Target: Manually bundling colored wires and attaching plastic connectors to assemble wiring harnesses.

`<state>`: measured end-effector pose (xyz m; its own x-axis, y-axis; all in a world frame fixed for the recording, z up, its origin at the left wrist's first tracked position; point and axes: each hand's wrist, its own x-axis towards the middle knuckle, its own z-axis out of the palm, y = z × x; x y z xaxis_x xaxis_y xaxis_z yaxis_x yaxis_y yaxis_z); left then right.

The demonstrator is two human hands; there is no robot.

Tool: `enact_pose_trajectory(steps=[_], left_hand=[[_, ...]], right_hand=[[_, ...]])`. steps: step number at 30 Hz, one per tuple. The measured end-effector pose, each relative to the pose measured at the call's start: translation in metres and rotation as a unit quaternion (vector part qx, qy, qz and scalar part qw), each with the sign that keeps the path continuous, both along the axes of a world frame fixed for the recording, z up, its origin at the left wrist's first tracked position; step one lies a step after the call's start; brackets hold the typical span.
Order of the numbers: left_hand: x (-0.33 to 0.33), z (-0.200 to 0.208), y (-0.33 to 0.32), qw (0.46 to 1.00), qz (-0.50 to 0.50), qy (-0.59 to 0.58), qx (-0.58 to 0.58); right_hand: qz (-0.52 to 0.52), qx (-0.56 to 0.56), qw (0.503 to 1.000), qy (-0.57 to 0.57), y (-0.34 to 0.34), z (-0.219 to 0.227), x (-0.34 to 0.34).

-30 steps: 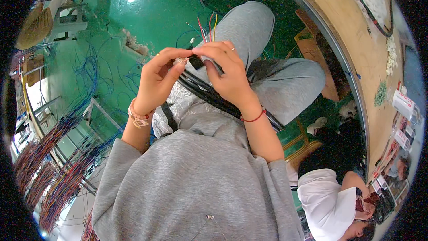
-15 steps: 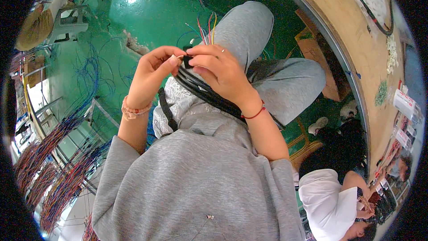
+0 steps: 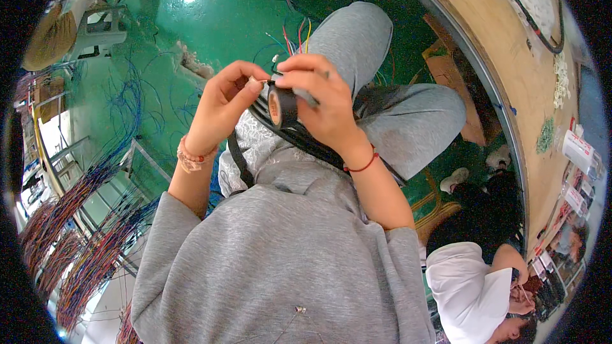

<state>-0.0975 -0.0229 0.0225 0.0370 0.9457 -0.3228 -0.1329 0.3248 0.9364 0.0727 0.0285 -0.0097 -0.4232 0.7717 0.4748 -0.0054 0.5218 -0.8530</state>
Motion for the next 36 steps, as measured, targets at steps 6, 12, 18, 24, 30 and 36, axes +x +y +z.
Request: enact_pose_trajectory(steps=[6,12,18,24,30,36], left_hand=[[0.003,0.006,0.005,0.915,-0.041,0.286,0.282],[0.002,-0.001,0.014,0.884,-0.050,0.269,0.379],[0.004,-0.008,0.006,0.972,0.058,0.167,0.157],[0.017,-0.007,0.006,0.985,0.153,0.011,0.074],[0.012,-0.010,0.008,0.981,0.110,-0.148,-0.051],[-0.002,-0.015,0.009,0.991,0.022,0.090,0.096]], right_hand=[[0.026,-0.381,0.923,0.047,0.008,-0.002,-0.005],[0.110,-0.489,0.862,0.073,0.003,-0.012,-0.015],[0.062,-0.173,0.982,0.034,-0.012,0.005,-0.007],[-0.037,-0.070,0.997,0.017,-0.011,0.004,-0.017],[-0.058,0.003,0.998,0.010,-0.010,0.000,-0.015],[-0.025,-0.362,0.908,0.208,-0.015,0.006,-0.008]])
